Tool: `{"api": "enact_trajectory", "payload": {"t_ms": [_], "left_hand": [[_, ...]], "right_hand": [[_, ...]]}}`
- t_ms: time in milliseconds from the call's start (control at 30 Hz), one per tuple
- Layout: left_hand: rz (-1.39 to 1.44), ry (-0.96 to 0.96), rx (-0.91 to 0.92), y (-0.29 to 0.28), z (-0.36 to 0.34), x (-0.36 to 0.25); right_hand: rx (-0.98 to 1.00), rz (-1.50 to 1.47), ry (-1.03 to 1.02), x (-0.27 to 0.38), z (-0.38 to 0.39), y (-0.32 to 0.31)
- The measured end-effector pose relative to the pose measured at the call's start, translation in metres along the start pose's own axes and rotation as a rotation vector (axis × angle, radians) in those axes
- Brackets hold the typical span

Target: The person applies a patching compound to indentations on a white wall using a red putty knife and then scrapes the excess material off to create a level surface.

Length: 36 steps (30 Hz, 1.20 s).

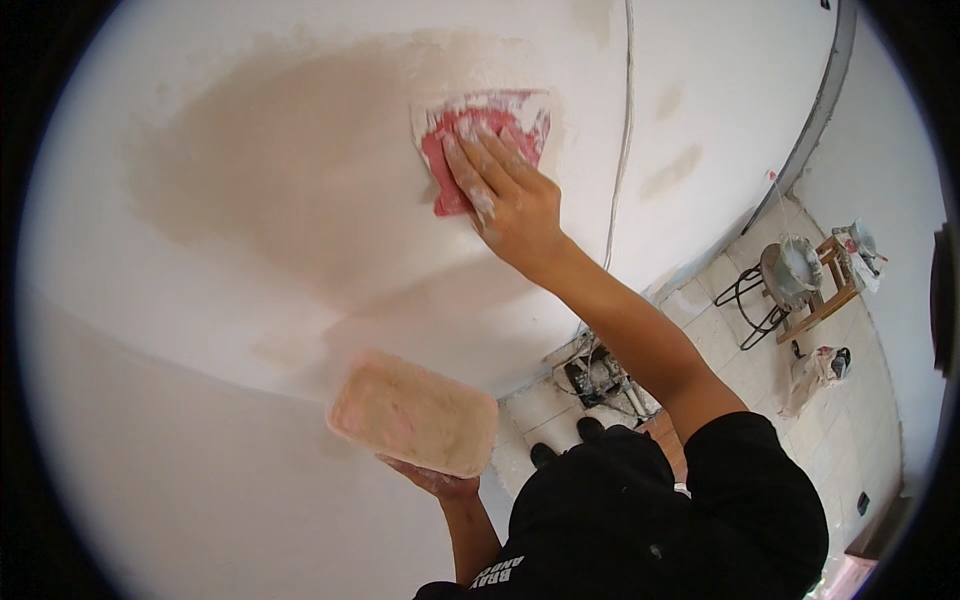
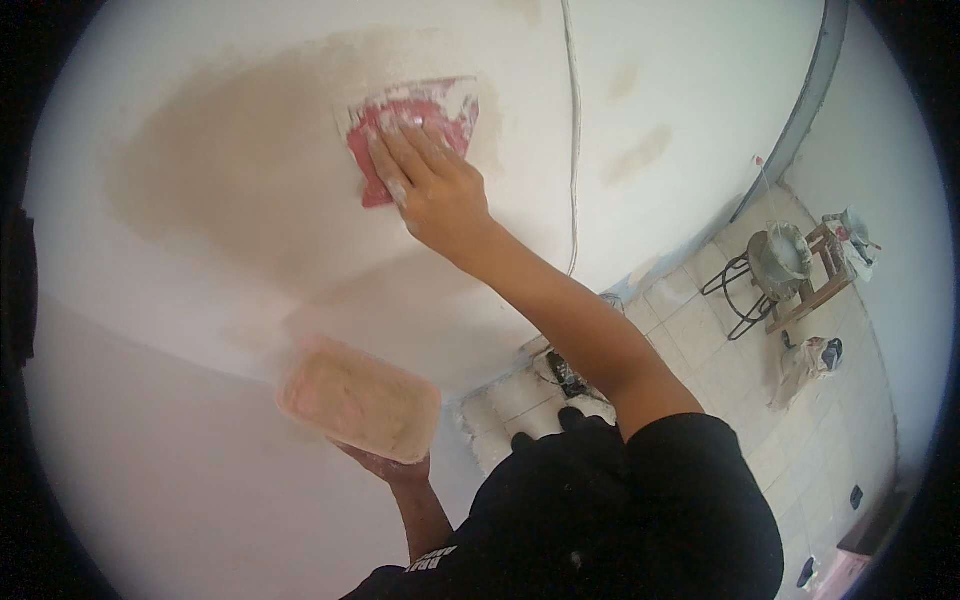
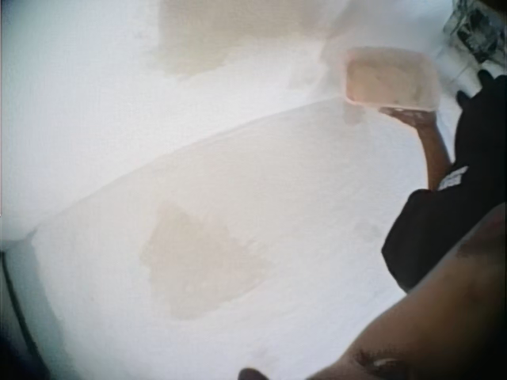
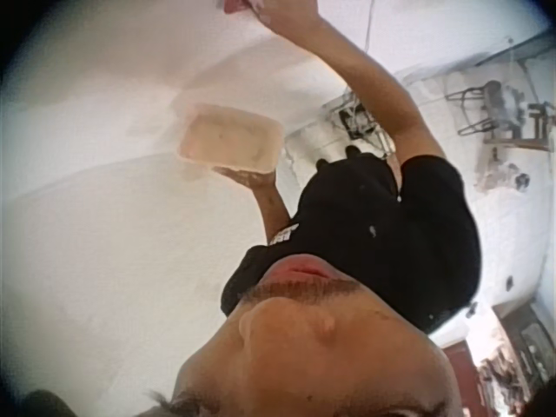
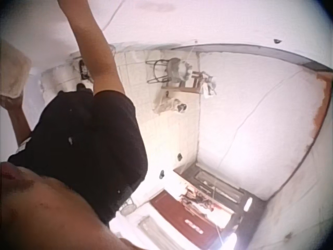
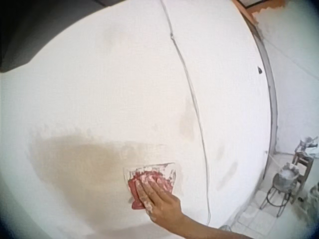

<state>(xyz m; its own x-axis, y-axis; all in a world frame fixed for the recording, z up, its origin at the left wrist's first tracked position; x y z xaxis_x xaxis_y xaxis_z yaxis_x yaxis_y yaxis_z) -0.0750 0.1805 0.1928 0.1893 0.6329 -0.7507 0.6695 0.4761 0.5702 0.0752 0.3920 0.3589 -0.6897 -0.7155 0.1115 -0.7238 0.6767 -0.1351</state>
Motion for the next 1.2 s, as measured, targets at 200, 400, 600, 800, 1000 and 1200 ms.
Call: {"api": "enact_trajectory", "payload": {"t_ms": [200, 400, 600, 800, 1000, 1200], "left_hand": [[-0.004, 0.011, 0.021, -0.002, -0.004, 0.003], [-0.262, 0.227, 0.212, -0.009, 0.001, 0.000], [-0.103, 0.096, 0.079, 0.002, -0.001, -0.006], [-0.094, 0.039, 0.098, -0.004, -0.002, -0.006], [-0.053, 0.139, 0.178, -0.003, -0.001, -0.002], [-0.095, 0.153, 0.153, 0.003, -0.005, -0.012]], "right_hand": [[0.222, -0.135, 0.071, -0.013, 0.018, -0.024], [-0.119, -0.173, 0.263, -0.025, -0.075, -0.063], [0.201, -0.159, 0.120, 0.047, -0.018, -0.009], [0.301, -0.298, 0.261, 0.021, -0.038, -0.028], [0.049, 0.228, -0.039, -0.005, -0.049, -0.003], [0.270, 0.110, -0.040, -0.014, -0.001, -0.014]]}}
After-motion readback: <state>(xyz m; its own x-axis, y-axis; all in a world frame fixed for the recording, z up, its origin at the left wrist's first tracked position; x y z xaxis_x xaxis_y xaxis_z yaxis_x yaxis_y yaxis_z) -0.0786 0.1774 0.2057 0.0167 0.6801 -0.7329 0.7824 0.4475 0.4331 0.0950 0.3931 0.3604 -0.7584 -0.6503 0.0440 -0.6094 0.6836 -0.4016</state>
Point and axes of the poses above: each hand's wrist, its own z-axis away from the middle knuckle, its own y-axis out of the palm, x = y × z, the point moved 8 cm from there along -z, towards the middle knuckle, and after that the axes turned 6 degrees about y, right-handed, at the moved point
